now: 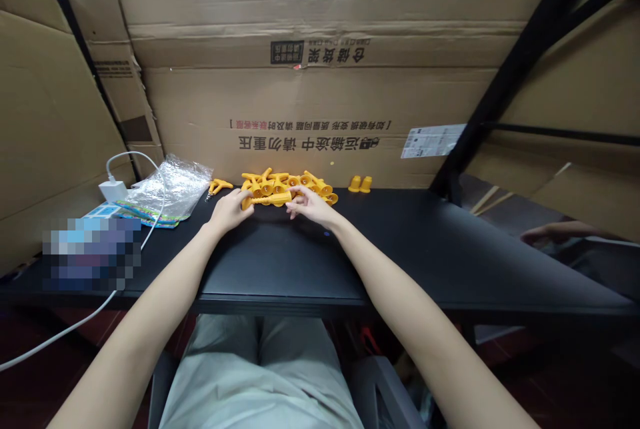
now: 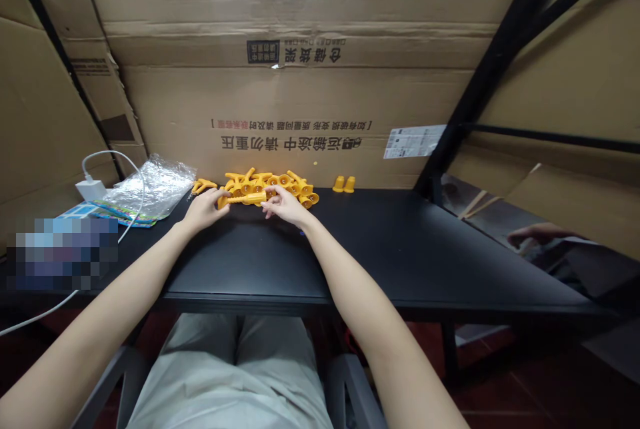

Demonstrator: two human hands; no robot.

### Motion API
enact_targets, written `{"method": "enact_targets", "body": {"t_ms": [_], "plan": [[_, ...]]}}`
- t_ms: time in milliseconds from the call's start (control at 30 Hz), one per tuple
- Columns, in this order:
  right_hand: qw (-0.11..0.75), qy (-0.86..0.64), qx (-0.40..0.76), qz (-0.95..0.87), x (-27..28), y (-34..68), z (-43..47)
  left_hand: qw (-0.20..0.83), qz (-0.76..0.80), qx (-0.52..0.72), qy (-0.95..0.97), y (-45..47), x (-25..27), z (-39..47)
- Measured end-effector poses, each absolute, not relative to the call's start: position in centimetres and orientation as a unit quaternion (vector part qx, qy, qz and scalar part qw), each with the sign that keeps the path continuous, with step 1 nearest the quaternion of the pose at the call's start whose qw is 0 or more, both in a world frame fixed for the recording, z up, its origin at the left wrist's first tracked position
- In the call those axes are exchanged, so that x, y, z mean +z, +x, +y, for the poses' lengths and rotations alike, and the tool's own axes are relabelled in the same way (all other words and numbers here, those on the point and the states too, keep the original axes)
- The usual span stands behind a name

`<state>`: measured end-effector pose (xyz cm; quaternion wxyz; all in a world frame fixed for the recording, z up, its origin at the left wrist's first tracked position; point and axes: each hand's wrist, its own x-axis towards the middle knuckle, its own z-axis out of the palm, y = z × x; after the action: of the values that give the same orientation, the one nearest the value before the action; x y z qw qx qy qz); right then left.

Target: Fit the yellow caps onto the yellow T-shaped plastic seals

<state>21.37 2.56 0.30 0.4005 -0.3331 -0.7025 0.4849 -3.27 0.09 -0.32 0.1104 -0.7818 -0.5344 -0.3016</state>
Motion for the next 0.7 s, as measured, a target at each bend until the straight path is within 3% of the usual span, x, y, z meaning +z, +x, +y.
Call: {"method": "enact_targets", "body": {"t_ms": [467, 700], "plan": [[0.377, -0.477, 0.469, -0.640, 1.1, 20.1, 1.5, 0.080, -0.506, -0.323, -0.796, -2.8, 0.1, -0.2], [0.360, -0.372, 0.496, -0.697, 0.9, 21.2, 2.0, 0.074, -0.515, -0.315, -0.794, -3.2, -0.1, 0.1]]}}
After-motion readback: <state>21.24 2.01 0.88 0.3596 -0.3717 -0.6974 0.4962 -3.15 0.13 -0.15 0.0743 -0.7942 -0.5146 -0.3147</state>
